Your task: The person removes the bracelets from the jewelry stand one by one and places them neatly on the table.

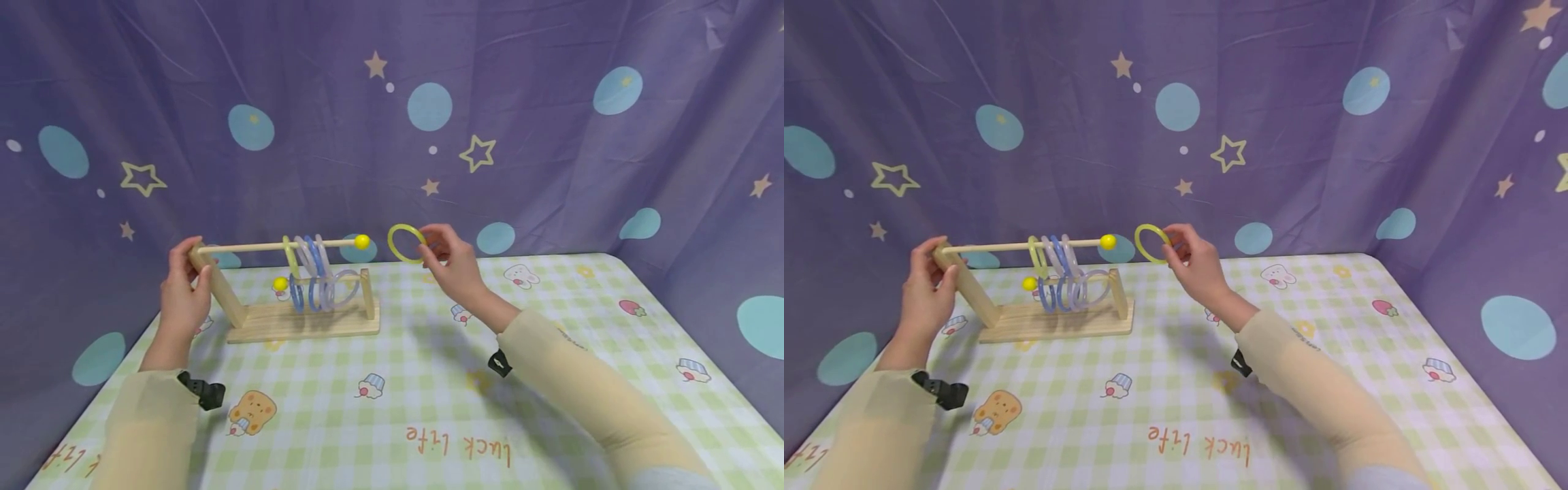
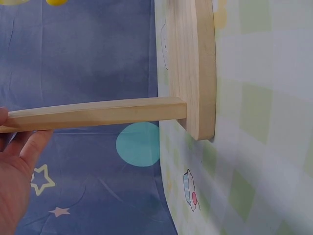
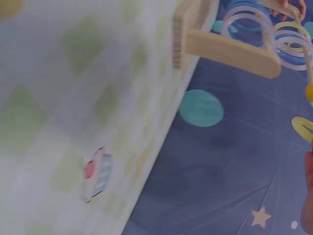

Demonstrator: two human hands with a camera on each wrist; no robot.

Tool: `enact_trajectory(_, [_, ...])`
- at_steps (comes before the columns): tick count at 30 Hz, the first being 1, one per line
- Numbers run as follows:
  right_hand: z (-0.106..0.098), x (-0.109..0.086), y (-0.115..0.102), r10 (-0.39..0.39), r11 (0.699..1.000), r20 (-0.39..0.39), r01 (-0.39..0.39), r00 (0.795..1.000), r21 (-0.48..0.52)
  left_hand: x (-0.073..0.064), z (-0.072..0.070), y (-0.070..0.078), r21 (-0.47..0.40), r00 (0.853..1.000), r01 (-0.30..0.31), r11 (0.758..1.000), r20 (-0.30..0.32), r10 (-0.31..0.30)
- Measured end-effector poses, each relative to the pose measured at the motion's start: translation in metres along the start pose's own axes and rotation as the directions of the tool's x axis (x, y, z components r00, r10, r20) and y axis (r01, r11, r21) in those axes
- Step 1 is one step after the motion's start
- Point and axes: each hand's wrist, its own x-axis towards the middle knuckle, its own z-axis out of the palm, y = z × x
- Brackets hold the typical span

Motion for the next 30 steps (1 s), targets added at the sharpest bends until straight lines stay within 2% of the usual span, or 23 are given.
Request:
enact_trajectory(4, [-0.007,-0.009,0.008,0.019,0.999,0.039,-0.018,0.999,-0.042,0.0,0.0,0.0,0.002,1.0,-0.005,1.0,-0.002,0.005])
enact_trajectory(7, [-0.011,-0.015,0.013,0.065,0.996,0.089,-0.059,0.994,-0.066,0.0,-0.001,0.001,-0.002,1.0,-0.001,1.0,0.005,0.001])
enact_trajectory(13, [-0.02,-0.023,0.022,0.152,0.984,0.216,-0.127,0.965,-0.125,-0.001,-0.001,0.001,-0.012,1.0,-0.01,1.0,0.007,0.01])
enact_trajectory(20, [-0.026,-0.026,0.033,0.223,0.972,0.286,-0.192,0.932,-0.134,0.0,0.001,0.001,-0.011,0.999,-0.039,0.999,-0.01,0.039])
enact_trajectory(24, [-0.027,-0.027,0.038,0.291,0.956,0.341,-0.256,0.894,-0.143,0.0,0.0,0.001,-0.003,0.999,-0.033,0.999,-0.017,0.033])
enact_trajectory(30, [-0.027,-0.031,0.048,0.387,0.922,0.44,-0.357,0.81,-0.151,-0.001,-0.001,0.002,-0.005,1.0,-0.014,1.0,-0.005,0.014])
